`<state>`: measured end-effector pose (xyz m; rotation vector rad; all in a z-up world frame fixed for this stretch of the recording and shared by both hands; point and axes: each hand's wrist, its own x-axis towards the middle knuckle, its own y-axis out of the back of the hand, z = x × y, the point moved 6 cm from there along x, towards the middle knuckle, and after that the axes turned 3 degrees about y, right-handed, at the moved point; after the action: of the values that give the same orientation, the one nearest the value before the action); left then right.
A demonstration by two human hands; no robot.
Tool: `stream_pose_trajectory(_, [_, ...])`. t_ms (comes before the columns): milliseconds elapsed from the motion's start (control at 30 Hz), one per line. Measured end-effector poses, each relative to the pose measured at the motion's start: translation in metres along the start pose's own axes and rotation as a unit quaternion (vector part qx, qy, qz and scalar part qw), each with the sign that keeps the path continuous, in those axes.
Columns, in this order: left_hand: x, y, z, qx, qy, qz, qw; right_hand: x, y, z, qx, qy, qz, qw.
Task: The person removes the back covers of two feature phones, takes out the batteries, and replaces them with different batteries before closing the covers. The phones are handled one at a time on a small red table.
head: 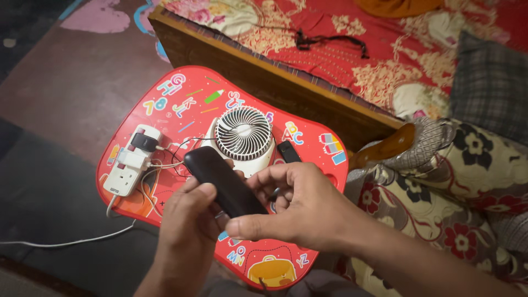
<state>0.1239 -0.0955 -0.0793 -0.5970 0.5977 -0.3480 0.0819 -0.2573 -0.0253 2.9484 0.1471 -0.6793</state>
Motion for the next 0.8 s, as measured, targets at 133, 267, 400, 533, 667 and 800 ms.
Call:
stream_pose_trajectory(133, [-0.021, 0.001, 0.009, -0.057, -0.010, -0.099, 0.993, -0.016, -0.014, -0.004, -0.067, -0.030, 0.049, 0.996])
stream_pose_trajectory(267, [-0.032, 0.013, 0.013, -0.029, -0.010, -0.086, 0.996, -0.030, -0.036, -0.021, -0.021, 0.051, 0.031, 0.998])
stream_pose_trajectory(400, [-0.041, 0.027, 0.007, -0.024, -0.010, -0.079, 0.997, -0.044, -0.046, -0.015, -0.077, -0.014, 0.061, 0.995])
stream_pose_trajectory(533, [-0.048, 0.033, -0.003, -0.016, -0.003, -0.111, 0.994, -0.061, -0.053, -0.006, -0.128, -0.027, 0.091, 0.987])
stream_pose_trajectory(667, [-0.060, 0.032, -0.018, -0.014, -0.001, -0.133, 0.991, -0.082, -0.055, -0.005, -0.177, 0.122, 0.102, 0.971])
stream_pose_trajectory(800, [-0.063, 0.021, -0.028, 0.069, -0.005, -0.118, 0.991, -0.096, -0.045, 0.022, -0.049, 0.018, 0.119, 0.992])
